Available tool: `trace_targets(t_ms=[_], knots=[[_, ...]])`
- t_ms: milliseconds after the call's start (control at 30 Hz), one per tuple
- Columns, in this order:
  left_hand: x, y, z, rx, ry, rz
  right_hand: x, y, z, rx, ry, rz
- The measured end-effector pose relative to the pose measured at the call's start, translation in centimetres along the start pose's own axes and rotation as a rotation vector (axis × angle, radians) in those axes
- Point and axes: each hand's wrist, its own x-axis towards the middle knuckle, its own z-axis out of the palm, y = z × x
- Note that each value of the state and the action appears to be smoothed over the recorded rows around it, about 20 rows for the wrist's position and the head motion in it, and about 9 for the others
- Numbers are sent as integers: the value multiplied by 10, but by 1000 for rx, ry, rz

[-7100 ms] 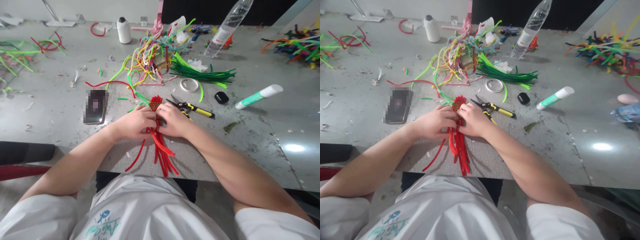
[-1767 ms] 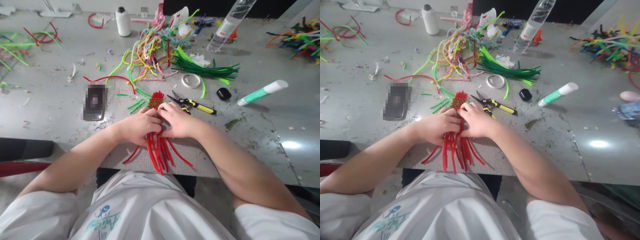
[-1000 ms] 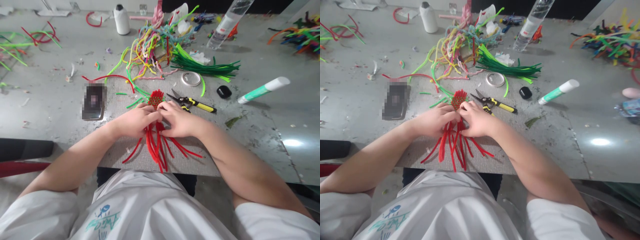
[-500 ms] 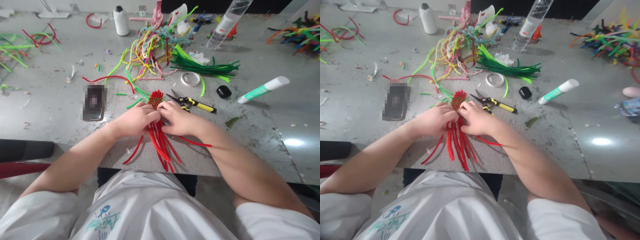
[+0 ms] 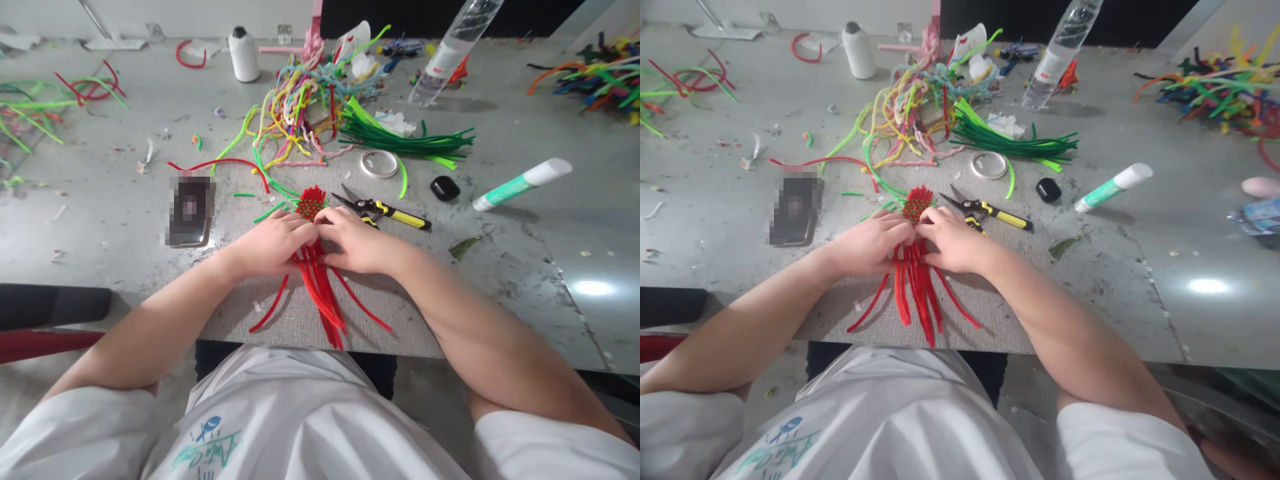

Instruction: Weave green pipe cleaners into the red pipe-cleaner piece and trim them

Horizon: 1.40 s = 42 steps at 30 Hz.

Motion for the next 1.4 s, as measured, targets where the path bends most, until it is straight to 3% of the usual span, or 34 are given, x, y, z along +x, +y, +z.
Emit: trace_targets(t_ms=[433,733,1067,1400], knots=[[-3,12,3,186,-96,-334,3,-8,3,78,37,67],[-5,11,2,211,-137,-366,3,-16,9,-19,92,-9],[-7,9,-3,207,-148,-311,4,-18,6,-55,30,-149],[-8,6,-1,230,-139,-263,5,-17,12,-98,68,-126]])
